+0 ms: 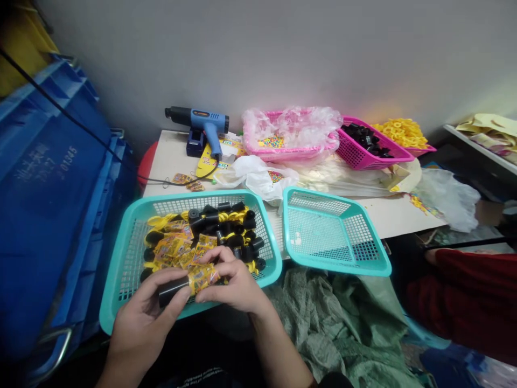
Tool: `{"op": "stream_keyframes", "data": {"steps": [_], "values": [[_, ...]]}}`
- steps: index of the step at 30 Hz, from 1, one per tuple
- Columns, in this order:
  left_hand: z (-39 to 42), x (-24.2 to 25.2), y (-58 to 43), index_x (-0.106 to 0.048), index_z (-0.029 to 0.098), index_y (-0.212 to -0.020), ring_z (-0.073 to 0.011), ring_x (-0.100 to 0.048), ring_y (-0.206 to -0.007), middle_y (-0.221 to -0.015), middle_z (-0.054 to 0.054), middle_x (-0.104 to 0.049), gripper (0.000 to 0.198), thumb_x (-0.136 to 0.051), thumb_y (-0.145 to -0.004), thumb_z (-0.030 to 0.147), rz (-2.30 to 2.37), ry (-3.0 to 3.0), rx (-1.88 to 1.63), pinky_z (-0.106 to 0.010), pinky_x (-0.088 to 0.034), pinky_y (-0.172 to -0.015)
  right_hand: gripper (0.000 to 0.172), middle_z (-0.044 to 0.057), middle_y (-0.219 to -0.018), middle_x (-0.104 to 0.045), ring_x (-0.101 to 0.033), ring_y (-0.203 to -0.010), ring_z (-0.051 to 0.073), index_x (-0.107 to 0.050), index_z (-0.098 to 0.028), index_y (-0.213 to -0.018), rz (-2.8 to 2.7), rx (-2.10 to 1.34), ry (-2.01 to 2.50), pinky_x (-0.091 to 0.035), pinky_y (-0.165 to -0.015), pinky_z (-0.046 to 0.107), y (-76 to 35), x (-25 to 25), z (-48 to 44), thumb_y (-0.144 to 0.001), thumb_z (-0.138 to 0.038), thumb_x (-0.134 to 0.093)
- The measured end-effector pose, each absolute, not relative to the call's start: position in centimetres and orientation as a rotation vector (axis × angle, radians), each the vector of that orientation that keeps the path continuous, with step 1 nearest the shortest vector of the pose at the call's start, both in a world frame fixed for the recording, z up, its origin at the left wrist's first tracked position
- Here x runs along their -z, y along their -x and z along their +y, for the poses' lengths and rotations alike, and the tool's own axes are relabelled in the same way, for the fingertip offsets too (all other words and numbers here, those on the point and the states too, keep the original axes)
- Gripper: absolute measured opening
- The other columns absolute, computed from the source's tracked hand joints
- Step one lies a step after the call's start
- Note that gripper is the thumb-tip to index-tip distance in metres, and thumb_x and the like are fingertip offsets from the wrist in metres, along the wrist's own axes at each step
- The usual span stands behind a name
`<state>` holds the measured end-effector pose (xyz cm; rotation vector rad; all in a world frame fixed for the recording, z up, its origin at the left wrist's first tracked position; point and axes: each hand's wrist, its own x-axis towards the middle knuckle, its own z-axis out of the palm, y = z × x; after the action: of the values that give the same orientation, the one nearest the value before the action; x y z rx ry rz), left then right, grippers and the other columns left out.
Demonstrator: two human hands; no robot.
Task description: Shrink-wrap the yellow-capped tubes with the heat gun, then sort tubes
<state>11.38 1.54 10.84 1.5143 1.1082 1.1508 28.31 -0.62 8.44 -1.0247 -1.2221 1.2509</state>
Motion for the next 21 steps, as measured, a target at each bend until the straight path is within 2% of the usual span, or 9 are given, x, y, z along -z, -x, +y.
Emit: {"op": "stream_keyframes", "data": {"steps": [4, 7, 10, 14, 18, 21], "values": [[1.7, -10.2, -11.6, -0.068, 0.024, -0.085, -0.0137, -0.068, -0.081, -0.084, 0.001, -0.068, 0.011, -0.069, -0.074, 0.024, 1.137, -1.417, -1.221, -0.019, -0.056, -0.074, 0.019, 0.004, -0.107, -0.055, -0.051, -0.106, 0.017, -0.073, -0.021, -0.079, -1.240, -1.225, 1.038, -0.040, -0.097, 0.031, -28.3, -8.3, -0.4, -0.067, -0.032, -0.084], [1.5, -9.8, -11.2, -0.068, 0.025, -0.087, -0.0142, -0.068, -0.083, -0.085, 0.001, -0.069, 0.012, -0.070, -0.075, 0.028, 1.116, -1.411, -1.116, -0.020, -0.056, -0.076, 0.022, 0.003, -0.104, -0.051, -0.052, -0.099, 0.014, -0.071, -0.017, -0.076, -1.192, -1.382, 0.912, -0.040, -0.095, 0.029, -28.3, -7.9, -0.1, -0.067, -0.032, -0.084], [1.2, -9.8, -10.9, -0.069, 0.024, -0.087, -0.0164, -0.067, -0.086, -0.088, -0.001, -0.069, 0.017, -0.073, -0.074, 0.034, 1.141, -1.357, -1.035, -0.022, -0.055, -0.077, 0.026, 0.002, -0.103, -0.050, -0.052, -0.093, 0.011, -0.071, -0.016, -0.077, -1.160, -1.509, 0.777, -0.040, -0.093, 0.027, -28.3, -7.7, 0.2, -0.064, -0.033, -0.086], [1.1, -10.6, -11.3, -0.067, 0.022, -0.087, -0.0187, -0.064, -0.089, -0.088, -0.002, -0.067, 0.030, -0.074, -0.071, 0.047, 1.244, -1.184, -0.976, -0.025, -0.053, -0.080, 0.026, 0.001, -0.102, -0.052, -0.052, -0.095, 0.011, -0.073, -0.017, -0.080, -1.199, -1.417, 0.836, -0.039, -0.093, 0.025, -28.3, -7.9, 0.4, -0.063, -0.030, -0.087], [1.2, -11.4, -11.6, -0.065, 0.022, -0.099, -0.0227, -0.063, -0.095, -0.102, -0.005, -0.066, 0.044, -0.071, -0.071, 0.055, 1.154, -0.967, -0.848, -0.027, -0.056, -0.071, 0.025, 0.003, -0.102, -0.054, -0.053, -0.096, 0.013, -0.072, -0.017, -0.081, -1.190, -1.368, 0.925, -0.042, -0.092, 0.029, -28.2, -7.9, 0.5, -0.069, -0.036, -0.082], [1.4, -11.7, -11.5, -0.064, 0.023, -0.108, -0.0225, -0.064, -0.096, -0.109, -0.006, -0.066, 0.050, -0.073, -0.069, 0.052, 1.094, -0.901, -0.801, -0.025, -0.057, -0.067, 0.027, 0.004, -0.101, -0.054, -0.054, -0.097, 0.014, -0.070, -0.016, -0.081, -1.205, -1.348, 0.953, -0.042, -0.093, 0.030, -28.2, -7.8, 0.5, -0.072, -0.040, -0.079]]}}
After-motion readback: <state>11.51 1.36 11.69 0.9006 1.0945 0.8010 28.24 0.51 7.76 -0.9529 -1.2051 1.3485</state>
